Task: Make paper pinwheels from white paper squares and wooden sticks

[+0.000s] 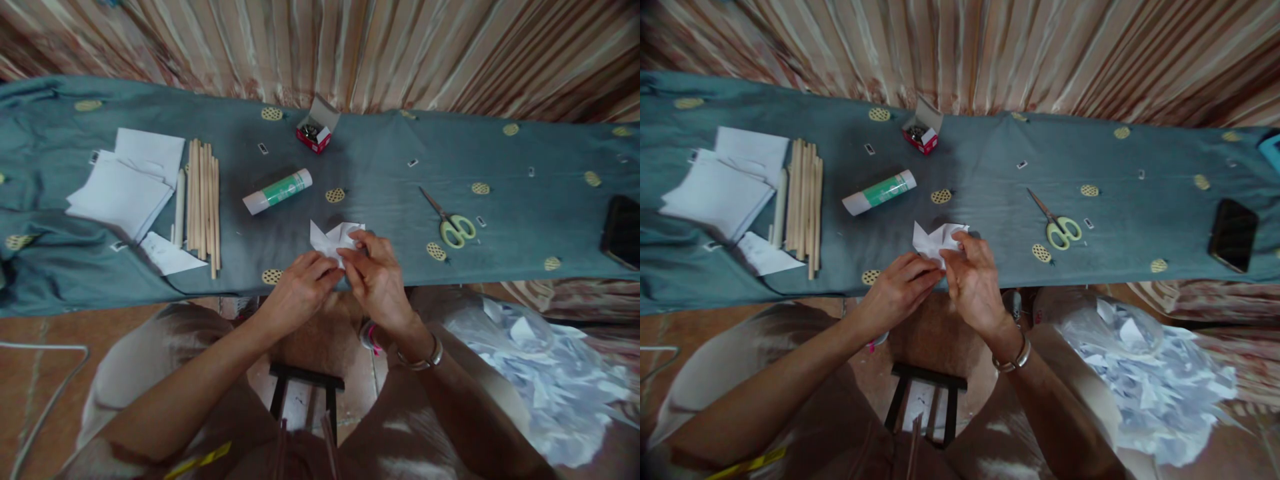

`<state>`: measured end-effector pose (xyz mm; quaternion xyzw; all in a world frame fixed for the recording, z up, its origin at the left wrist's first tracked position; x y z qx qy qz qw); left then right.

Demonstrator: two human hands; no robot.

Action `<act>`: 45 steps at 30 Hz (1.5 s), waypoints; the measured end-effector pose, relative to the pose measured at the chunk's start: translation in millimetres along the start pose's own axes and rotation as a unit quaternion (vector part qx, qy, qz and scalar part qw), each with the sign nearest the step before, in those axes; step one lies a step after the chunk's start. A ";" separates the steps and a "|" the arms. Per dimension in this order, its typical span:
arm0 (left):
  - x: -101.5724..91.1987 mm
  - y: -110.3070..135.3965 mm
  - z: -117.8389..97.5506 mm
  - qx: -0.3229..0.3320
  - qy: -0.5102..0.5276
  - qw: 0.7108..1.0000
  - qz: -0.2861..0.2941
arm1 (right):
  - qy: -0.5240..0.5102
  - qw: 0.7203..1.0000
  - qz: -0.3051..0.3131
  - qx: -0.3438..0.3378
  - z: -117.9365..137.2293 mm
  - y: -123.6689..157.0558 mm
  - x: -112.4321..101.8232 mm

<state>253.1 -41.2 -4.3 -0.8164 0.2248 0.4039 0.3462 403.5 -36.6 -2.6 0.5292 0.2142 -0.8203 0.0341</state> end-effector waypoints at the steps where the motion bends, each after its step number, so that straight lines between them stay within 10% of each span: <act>1: 0.1 0.1 0.0 -0.001 0.000 1.000 0.001 | 0.012 1.000 0.003 -0.009 0.9 0.6 0.2; 28: -4.8 -1.4 3.6 0.003 -0.011 1.000 -0.002 | -0.022 0.999 -0.015 0.017 -4.4 5.5 -7.1; 38: -27.4 -7.4 41.1 -0.027 -0.047 0.997 -0.055 | -0.050 0.997 -0.038 0.043 -33.8 -0.6 -9.7; 45: -17.8 -12.1 16.1 0.000 -0.026 0.998 -0.053 | -0.035 0.999 -0.025 -0.015 -19.1 -3.0 -10.9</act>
Point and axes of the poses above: each hand's wrist, its own y-axis away from the middle knuckle, its own x-axis out of the palm, z = x × y, the point moved 3 cm from there along -y, towards the middle knuckle, and after that the axes turned 6 degrees about y, right-handed, at the moved point
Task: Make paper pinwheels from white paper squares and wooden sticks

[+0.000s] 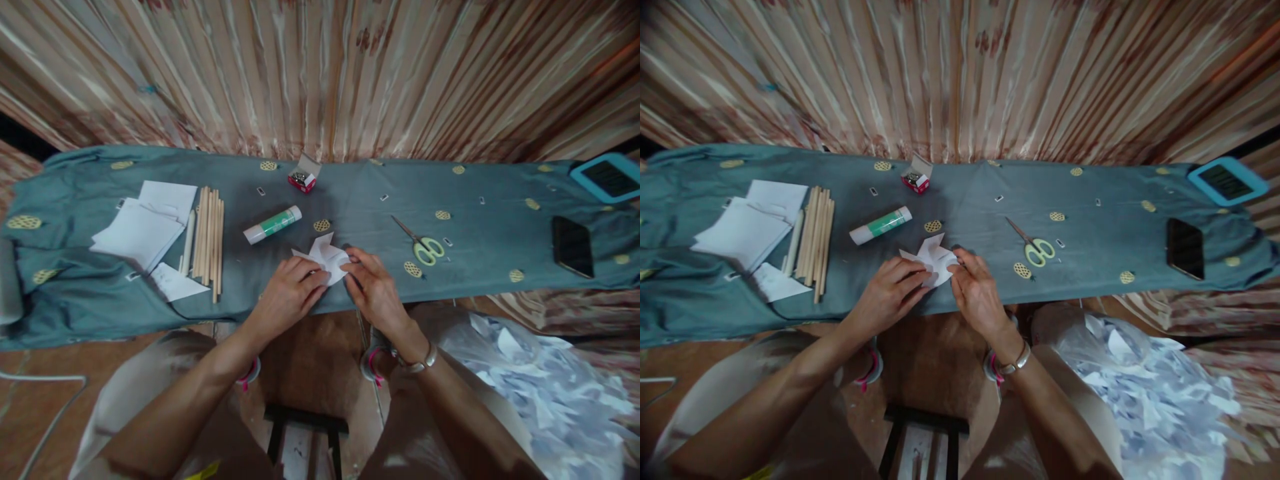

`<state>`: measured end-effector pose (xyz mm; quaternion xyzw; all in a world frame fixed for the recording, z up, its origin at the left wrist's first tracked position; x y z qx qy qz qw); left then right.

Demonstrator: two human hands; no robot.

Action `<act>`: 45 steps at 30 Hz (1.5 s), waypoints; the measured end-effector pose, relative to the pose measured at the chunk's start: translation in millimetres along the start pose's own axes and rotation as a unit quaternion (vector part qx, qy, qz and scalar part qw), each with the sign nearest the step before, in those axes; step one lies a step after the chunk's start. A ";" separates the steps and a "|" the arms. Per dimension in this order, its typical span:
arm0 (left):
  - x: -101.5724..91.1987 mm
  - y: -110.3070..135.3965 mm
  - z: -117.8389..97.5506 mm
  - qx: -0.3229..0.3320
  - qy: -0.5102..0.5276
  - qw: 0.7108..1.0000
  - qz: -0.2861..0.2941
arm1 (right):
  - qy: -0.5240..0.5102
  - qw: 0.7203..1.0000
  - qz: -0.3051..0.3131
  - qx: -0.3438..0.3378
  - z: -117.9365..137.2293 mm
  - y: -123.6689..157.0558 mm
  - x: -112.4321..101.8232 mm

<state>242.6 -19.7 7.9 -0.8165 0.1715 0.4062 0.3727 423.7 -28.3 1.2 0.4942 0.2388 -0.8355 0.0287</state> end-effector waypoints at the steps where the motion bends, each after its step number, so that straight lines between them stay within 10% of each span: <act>1: 1.5 0.3 -2.7 0.004 -0.002 1.000 0.006 | 0.002 1.000 0.000 -0.002 2.3 -0.2 -0.6; 45: 9.0 22.0 -6.1 0.000 0.022 0.999 0.046 | -0.054 0.996 0.015 0.066 8.0 -3.3 8.3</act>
Point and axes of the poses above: each hand's wrist, its own y-axis away from the middle knuckle, its own x-axis out of the palm, z = x × y, the point moved 3 cm from there along -y, towards the middle knuckle, and after that the axes turned 6 degrees about y, right-handed, at the moved point
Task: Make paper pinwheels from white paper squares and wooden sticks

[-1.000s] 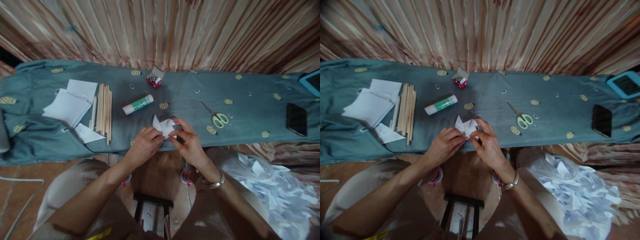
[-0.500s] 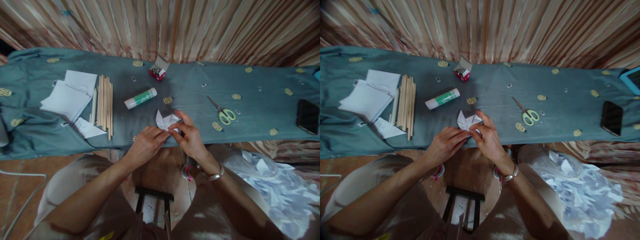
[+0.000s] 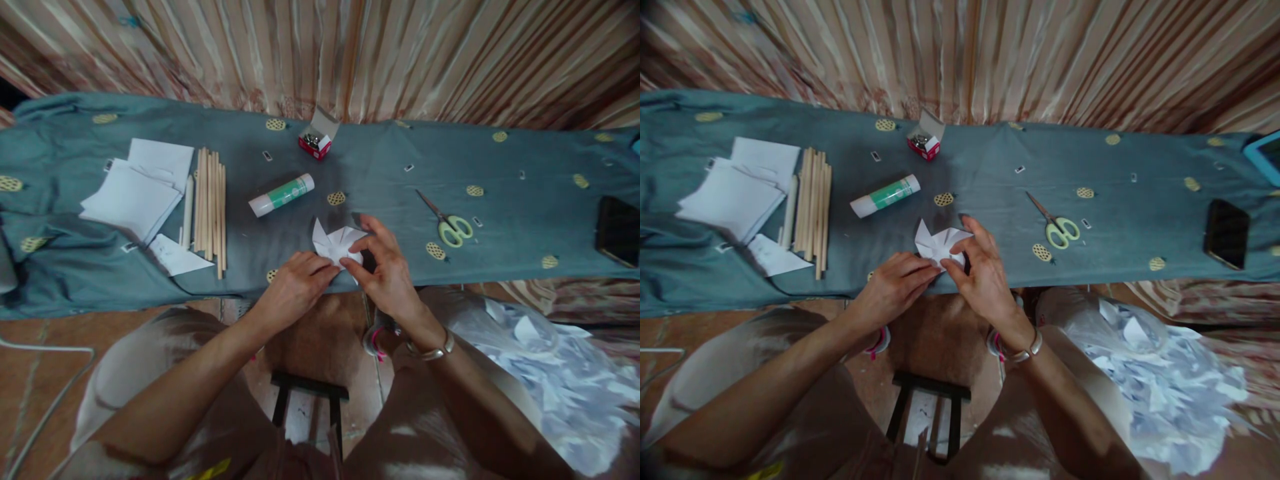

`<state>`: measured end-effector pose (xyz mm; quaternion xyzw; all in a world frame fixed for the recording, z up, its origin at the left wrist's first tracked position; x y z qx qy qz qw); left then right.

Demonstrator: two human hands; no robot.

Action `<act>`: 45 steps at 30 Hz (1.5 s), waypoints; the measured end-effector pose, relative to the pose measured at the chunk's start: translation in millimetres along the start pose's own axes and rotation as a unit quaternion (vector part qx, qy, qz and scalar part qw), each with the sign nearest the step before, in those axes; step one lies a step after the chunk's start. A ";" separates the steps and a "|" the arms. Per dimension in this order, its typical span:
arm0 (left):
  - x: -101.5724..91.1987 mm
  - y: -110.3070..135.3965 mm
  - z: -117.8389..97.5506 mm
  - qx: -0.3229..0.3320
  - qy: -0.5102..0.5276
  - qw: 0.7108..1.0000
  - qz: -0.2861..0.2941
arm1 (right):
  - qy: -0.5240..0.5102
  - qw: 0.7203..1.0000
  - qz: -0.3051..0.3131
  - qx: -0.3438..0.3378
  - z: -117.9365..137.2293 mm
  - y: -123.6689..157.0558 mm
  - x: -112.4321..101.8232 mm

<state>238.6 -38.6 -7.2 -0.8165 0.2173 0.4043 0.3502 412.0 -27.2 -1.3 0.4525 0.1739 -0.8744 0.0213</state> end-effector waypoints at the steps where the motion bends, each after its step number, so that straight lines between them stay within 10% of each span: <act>1: 0.2 0.0 0.1 -0.002 0.000 1.000 -0.002 | 0.016 1.000 -0.004 -0.012 1.5 1.1 -2.5; 45: 2.0 -1.4 -1.1 -0.012 0.008 1.000 -0.003 | 0.091 0.993 0.021 -0.066 13.6 11.0 -2.2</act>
Point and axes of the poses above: each hand's wrist, its own y-axis away from the middle knuckle, its own x-axis out of the palm, z = x × y, the point moved 3 cm from there along -y, towards the middle knuckle, and after that the axes turned 6 degrees about y, right-handed, at the moved point
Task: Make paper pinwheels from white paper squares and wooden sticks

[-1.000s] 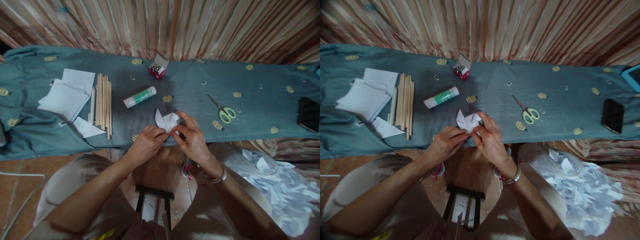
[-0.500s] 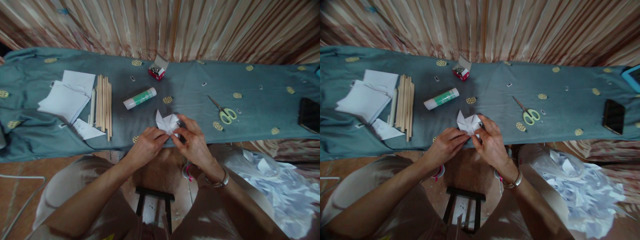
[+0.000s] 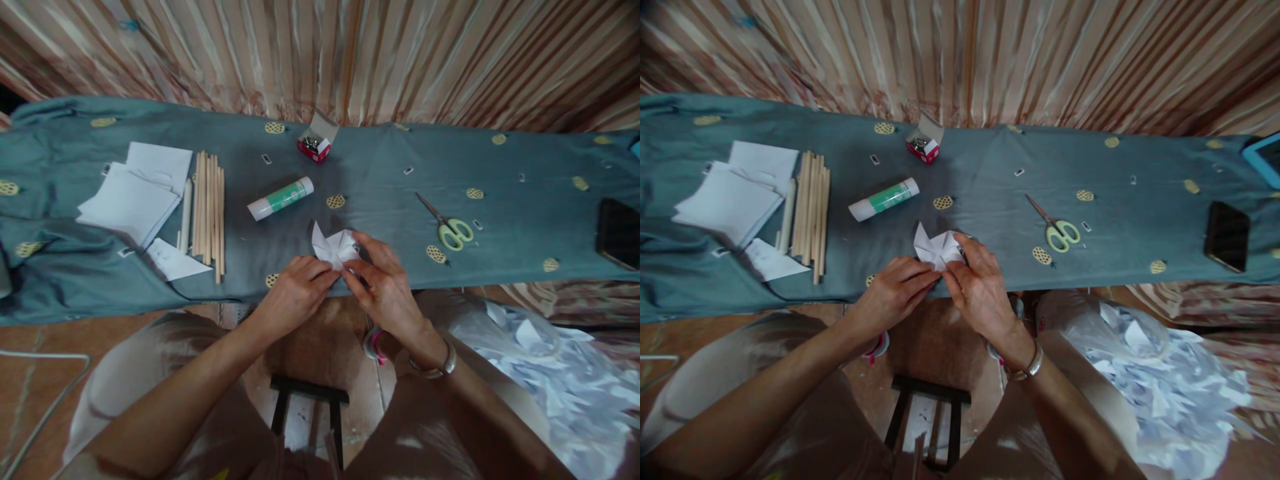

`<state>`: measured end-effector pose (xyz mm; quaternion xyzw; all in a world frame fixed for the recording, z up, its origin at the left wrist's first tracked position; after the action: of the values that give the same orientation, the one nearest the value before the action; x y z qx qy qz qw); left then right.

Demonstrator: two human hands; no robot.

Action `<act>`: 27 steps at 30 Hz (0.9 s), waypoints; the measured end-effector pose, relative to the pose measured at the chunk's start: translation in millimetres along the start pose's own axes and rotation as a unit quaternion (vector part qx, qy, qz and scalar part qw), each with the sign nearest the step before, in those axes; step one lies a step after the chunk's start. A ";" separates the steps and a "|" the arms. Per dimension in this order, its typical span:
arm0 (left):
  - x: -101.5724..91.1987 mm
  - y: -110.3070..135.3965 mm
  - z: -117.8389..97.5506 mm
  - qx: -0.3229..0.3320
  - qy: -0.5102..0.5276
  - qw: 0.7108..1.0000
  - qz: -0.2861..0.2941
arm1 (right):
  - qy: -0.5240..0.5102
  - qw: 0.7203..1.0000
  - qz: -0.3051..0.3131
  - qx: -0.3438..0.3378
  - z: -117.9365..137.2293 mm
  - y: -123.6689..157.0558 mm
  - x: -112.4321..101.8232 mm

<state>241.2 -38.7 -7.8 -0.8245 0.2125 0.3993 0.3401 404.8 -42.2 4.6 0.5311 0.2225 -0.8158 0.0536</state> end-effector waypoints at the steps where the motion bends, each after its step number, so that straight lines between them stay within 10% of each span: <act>1: 0.0 -0.1 0.1 -0.002 0.002 1.000 0.000 | 0.005 1.000 0.000 -0.002 0.3 -0.1 -0.1; 27: 0.7 -1.4 2.8 -0.028 0.041 0.998 0.025 | 0.011 1.000 0.013 -0.003 1.7 -0.8 -1.2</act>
<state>241.0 -35.7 -9.1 -0.8438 0.2352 0.3792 0.2981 403.7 -42.4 6.4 0.5424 0.2186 -0.8087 0.0636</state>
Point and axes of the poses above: each hand's wrist, its own y-axis away from the middle knuckle, its own x-axis out of the palm, z = x × y, the point moved 3 cm from there along -y, towards the middle knuckle, and after that the axes turned 6 degrees about y, right-handed, at the moved point
